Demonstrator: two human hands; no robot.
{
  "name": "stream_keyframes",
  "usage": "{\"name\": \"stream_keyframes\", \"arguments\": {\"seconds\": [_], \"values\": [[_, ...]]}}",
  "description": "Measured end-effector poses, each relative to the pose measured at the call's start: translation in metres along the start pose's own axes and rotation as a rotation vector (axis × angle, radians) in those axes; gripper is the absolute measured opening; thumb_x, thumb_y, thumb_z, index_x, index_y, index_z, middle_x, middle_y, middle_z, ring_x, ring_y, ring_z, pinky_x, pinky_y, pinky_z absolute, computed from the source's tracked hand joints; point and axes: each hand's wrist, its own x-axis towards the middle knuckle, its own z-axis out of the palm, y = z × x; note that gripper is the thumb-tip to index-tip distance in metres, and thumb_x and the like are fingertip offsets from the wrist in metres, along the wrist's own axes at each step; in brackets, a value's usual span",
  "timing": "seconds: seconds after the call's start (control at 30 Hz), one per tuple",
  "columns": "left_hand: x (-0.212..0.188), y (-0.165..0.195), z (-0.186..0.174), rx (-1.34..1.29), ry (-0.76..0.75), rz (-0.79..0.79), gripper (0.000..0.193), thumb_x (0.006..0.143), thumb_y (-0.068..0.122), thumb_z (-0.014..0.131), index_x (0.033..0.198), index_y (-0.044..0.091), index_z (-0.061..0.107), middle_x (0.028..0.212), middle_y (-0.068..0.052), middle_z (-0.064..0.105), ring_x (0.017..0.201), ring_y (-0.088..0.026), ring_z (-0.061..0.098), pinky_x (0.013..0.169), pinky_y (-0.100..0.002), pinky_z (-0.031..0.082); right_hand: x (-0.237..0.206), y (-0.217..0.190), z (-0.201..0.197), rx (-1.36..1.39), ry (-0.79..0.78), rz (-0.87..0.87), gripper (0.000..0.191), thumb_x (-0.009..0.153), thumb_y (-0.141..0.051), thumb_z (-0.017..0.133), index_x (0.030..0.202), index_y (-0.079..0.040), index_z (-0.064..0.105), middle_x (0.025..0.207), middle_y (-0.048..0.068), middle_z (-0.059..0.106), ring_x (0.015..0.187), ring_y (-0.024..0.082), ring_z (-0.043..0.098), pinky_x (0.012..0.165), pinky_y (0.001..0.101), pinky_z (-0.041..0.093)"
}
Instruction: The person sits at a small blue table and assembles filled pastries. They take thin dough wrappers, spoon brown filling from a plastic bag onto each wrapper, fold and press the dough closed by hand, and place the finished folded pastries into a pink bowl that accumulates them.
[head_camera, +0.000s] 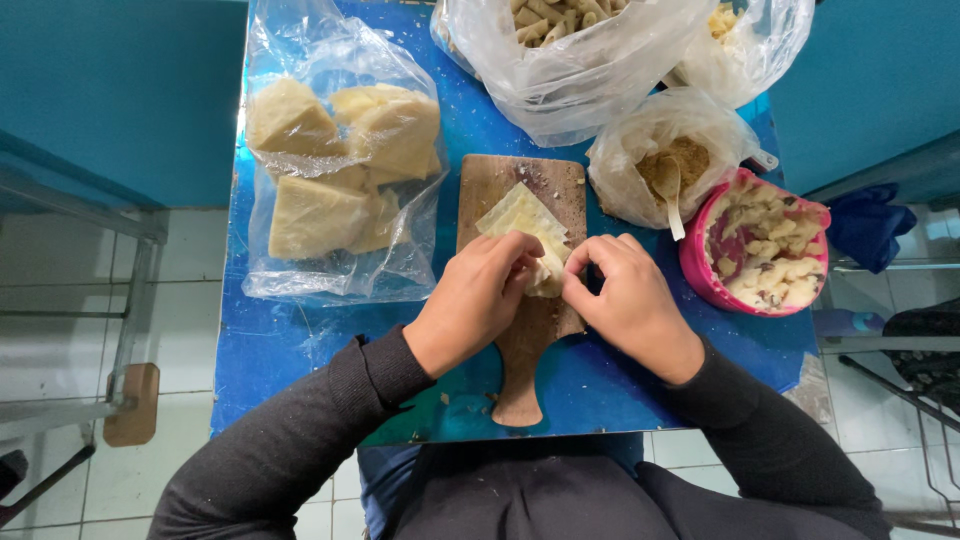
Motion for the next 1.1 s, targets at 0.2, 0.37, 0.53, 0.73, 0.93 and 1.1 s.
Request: {"name": "stream_keyframes", "arguments": {"seconds": [0.2, 0.37, 0.53, 0.73, 0.93, 1.1], "values": [[0.0, -0.001, 0.001, 0.039, -0.011, -0.01, 0.023, 0.09, 0.001, 0.065, 0.112, 0.006, 0.06, 0.096, -0.013, 0.068, 0.095, -0.034, 0.066, 0.081, -0.044, 0.053, -0.001, -0.011, -0.004, 0.164, 0.047, 0.034, 0.01, 0.092, -0.01, 0.072, 0.099, -0.004, 0.068, 0.087, 0.009, 0.07, 0.078, 0.02, 0.07, 0.069, 0.0315, 0.054], [-0.001, 0.0, 0.0, 0.071, -0.009, 0.044, 0.029, 0.085, -0.001, 0.066, 0.113, 0.007, 0.06, 0.104, -0.012, 0.066, 0.102, -0.035, 0.062, 0.086, -0.044, 0.051, -0.002, -0.013, -0.001, 0.238, 0.063, 0.014, 0.014, 0.093, -0.007, 0.069, 0.107, -0.002, 0.067, 0.096, 0.01, 0.074, 0.087, 0.019, 0.076, 0.076, 0.0305, 0.057], [-0.002, 0.0, -0.001, 0.179, -0.03, 0.113, 0.029, 0.082, -0.002, 0.067, 0.109, 0.008, 0.062, 0.106, -0.011, 0.061, 0.103, -0.035, 0.057, 0.089, -0.043, 0.049, -0.002, -0.007, 0.005, 0.187, 0.07, -0.034, 0.018, 0.09, -0.005, 0.071, 0.107, -0.004, 0.066, 0.095, 0.009, 0.075, 0.088, 0.021, 0.075, 0.076, 0.0321, 0.057], [-0.002, -0.003, 0.001, 0.328, -0.091, 0.14, 0.021, 0.08, 0.001, 0.068, 0.1, 0.007, 0.065, 0.1, -0.01, 0.061, 0.098, -0.033, 0.057, 0.086, -0.041, 0.05, -0.003, -0.007, 0.006, 0.032, 0.079, -0.137, 0.022, 0.088, -0.009, 0.075, 0.108, -0.009, 0.065, 0.093, 0.003, 0.075, 0.083, 0.022, 0.069, 0.078, 0.0367, 0.047], [-0.002, -0.004, -0.002, 0.317, -0.119, 0.134, 0.023, 0.079, 0.001, 0.068, 0.101, 0.008, 0.067, 0.099, -0.009, 0.062, 0.098, -0.033, 0.058, 0.086, -0.041, 0.05, -0.007, -0.014, -0.008, -0.152, 0.108, -0.313, 0.028, 0.08, -0.017, 0.08, 0.105, -0.011, 0.071, 0.103, 0.003, 0.072, 0.095, 0.026, 0.06, 0.084, 0.0392, 0.044], [0.001, -0.002, -0.005, 0.213, -0.141, 0.12, 0.016, 0.083, 0.009, 0.072, 0.097, 0.007, 0.065, 0.095, -0.009, 0.063, 0.095, -0.034, 0.058, 0.085, -0.042, 0.048, -0.008, -0.014, 0.002, -0.242, 0.111, -0.313, 0.016, 0.084, -0.015, 0.077, 0.099, -0.011, 0.075, 0.094, 0.002, 0.069, 0.092, 0.027, 0.058, 0.079, 0.0414, 0.042]]}}
